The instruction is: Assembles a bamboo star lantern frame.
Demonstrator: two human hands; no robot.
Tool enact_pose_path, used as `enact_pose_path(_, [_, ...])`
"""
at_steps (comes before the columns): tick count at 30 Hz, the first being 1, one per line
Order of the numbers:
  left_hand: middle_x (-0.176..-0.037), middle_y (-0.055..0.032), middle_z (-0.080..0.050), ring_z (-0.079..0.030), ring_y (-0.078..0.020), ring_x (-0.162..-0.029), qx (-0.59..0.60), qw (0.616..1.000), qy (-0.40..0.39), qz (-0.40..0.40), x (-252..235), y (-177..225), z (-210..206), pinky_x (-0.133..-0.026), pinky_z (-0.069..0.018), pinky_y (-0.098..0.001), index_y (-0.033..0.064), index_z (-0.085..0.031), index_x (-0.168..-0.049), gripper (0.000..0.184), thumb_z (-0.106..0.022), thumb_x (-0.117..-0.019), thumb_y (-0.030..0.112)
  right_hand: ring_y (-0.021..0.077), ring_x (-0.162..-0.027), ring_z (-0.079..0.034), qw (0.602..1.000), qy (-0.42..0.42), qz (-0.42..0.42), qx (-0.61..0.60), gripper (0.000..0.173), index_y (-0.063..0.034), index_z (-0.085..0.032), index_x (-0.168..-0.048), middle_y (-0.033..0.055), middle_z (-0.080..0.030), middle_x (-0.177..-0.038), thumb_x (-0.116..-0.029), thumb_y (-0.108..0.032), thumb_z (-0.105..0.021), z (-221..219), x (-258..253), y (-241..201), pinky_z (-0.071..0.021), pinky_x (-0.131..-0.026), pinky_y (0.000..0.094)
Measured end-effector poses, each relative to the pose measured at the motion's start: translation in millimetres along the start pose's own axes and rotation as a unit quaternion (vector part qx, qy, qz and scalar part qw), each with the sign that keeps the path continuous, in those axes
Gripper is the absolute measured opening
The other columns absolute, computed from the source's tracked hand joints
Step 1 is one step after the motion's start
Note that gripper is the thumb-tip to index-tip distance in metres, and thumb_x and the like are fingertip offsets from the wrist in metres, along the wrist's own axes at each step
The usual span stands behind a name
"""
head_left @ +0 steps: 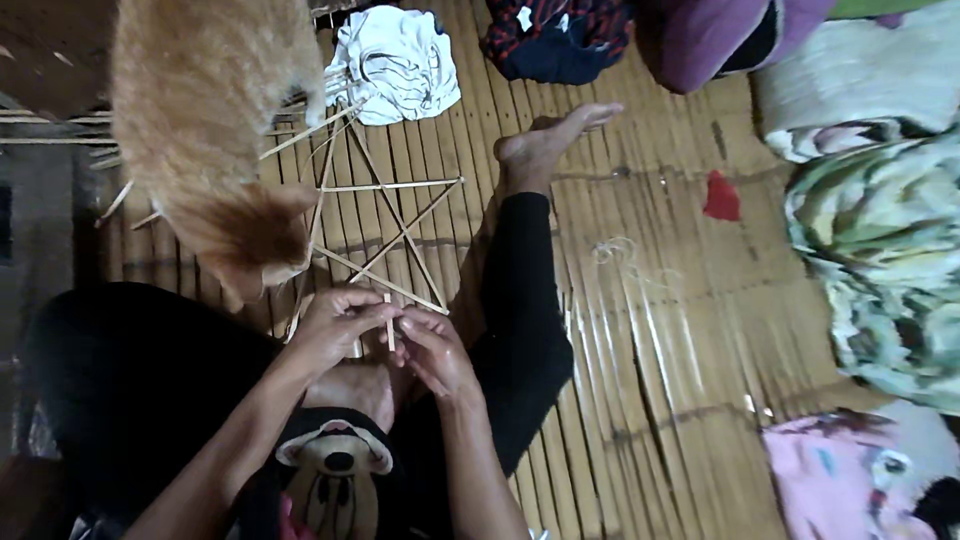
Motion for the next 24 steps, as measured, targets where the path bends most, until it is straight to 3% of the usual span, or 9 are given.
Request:
enact_pose_path(4, [-0.097, 0.0019, -0.071, -0.066, -0.0006, -0.092, -0.140, 0.983, 0.053, -0.105, 2.3, 5.8, 13.5, -0.080, -0.0568, -0.0181, 0.0068, -0.076, -0.082, 0.004, -0.080, -0.0839, 0.006, 0.0012, -0.062, -0.064, 0.991, 0.060, 0.016, 0.117, 0.014, -0.0016, -0.074, -0.092, -0.0012, -0.073, -0.078, -0.0893, 0.008, -0.064, 0.2, -2.5, -7.9, -0.0561, -0.060, 0.0184])
enact_pose_path(8, [-0.098, 0.0023, -0.072, -0.066, 0.0012, -0.091, -0.234, 0.956, 0.067, -0.162, 4.5, 4.7, 20.1, -0.080, -0.0560, -0.0175, 0.0070, -0.077, -0.084, 0.008, -0.080, -0.0862, 0.014, 0.0023, -0.064, -0.065, 0.988, 0.115, 0.060, 0.089, 0.017, -0.0044, -0.075, -0.090, -0.0001, -0.074, -0.081, -0.0907, 0.007, -0.061, 19.9, -1.0, -17.7, -0.0561, -0.062, 0.0190])
enact_pose_path(10, [-0.101, -0.0023, -0.073, -0.069, -0.0060, -0.090, -0.310, 0.935, 0.079, -0.155, 3.3, -3.5, 30.0, -0.081, -0.0582, -0.0255, 0.0062, -0.076, -0.090, 0.006, -0.075, -0.0903, 0.012, 0.0053, -0.068, -0.067, 0.978, 0.169, 0.100, 0.071, 0.019, -0.0059, -0.075, -0.092, 0.0026, -0.075, -0.089, -0.0924, 0.005, -0.060, 42.1, 3.5, -25.1, -0.0580, -0.065, 0.0212])
enact_pose_path(11, [-0.104, -0.0074, -0.073, -0.071, -0.0154, -0.091, -0.357, 0.919, 0.083, -0.144, 0.8, -9.0, 35.5, -0.082, -0.0588, -0.0368, 0.0051, -0.077, -0.095, 0.006, -0.074, -0.0909, 0.008, 0.0070, -0.069, -0.067, 0.969, 0.203, 0.114, 0.078, 0.019, -0.0046, -0.075, -0.094, 0.0042, -0.075, -0.091, -0.0928, 0.006, -0.059, 53.3, 6.6, -27.9, -0.0584, -0.065, 0.0227])
enact_pose_path(13, [-0.108, -0.0154, -0.072, -0.071, -0.0302, -0.093, -0.427, 0.896, 0.078, -0.097, -8.9, -24.3, 44.5, -0.082, -0.0566, -0.0531, 0.0039, -0.077, -0.108, 0.017, -0.075, -0.0905, 0.004, 0.0085, -0.066, -0.066, 0.951, 0.272, 0.118, 0.089, 0.019, -0.0006, -0.073, -0.098, 0.0056, -0.073, -0.088, -0.0951, 0.009, -0.056, 70.1, 11.8, -28.8, -0.0583, -0.063, 0.0233])
enact_pose_path(15, [-0.110, -0.0191, -0.071, -0.070, -0.0376, -0.097, -0.480, 0.875, 0.060, -0.039, -21.3, -40.3, 46.8, -0.085, -0.0539, -0.0603, 0.0025, -0.075, -0.113, 0.023, -0.077, -0.0905, 0.008, 0.0083, -0.061, -0.064, 0.940, 0.318, 0.100, 0.065, 0.019, 0.0024, -0.069, -0.103, 0.0053, -0.070, -0.080, -0.0970, 0.011, -0.053, 76.0, 13.4, -24.3, -0.0573, -0.059, 0.0219])
enact_pose_path(19, [-0.113, -0.0205, -0.071, -0.066, -0.0417, -0.110, -0.566, 0.824, 0.031, 0.000, -42.9, -73.2, 40.7, -0.100, -0.0452, -0.0638, 0.0026, -0.075, -0.111, 0.022, -0.075, -0.0931, 0.015, 0.0101, -0.059, -0.064, 0.930, 0.357, 0.078, 0.049, 0.014, 0.0039, -0.067, -0.098, 0.0071, -0.069, -0.077, -0.0957, 0.012, -0.055, 75.6, 13.6, -14.2, -0.0570, -0.057, 0.0230])
enact_pose_path(24, [-0.107, -0.0219, -0.070, -0.065, -0.0431, -0.110, -0.586, 0.810, 0.024, 0.028, -53.5, -78.7, 36.4, -0.096, -0.0470, -0.0623, -0.0004, -0.073, -0.102, 0.014, -0.069, -0.0965, 0.011, 0.0098, -0.063, -0.065, 0.914, 0.383, 0.080, 0.108, 0.009, 0.0038, -0.068, -0.095, 0.0063, -0.069, -0.078, -0.0954, 0.009, -0.061, 83.4, 16.5, -10.5, -0.0580, -0.063, 0.0241])
Point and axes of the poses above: each hand's wrist, its own x-axis away from the middle knuckle, its own z-axis out of the back of the hand, y = z × x, the point moved 8 cm from there along -x, towards the middle knuckle
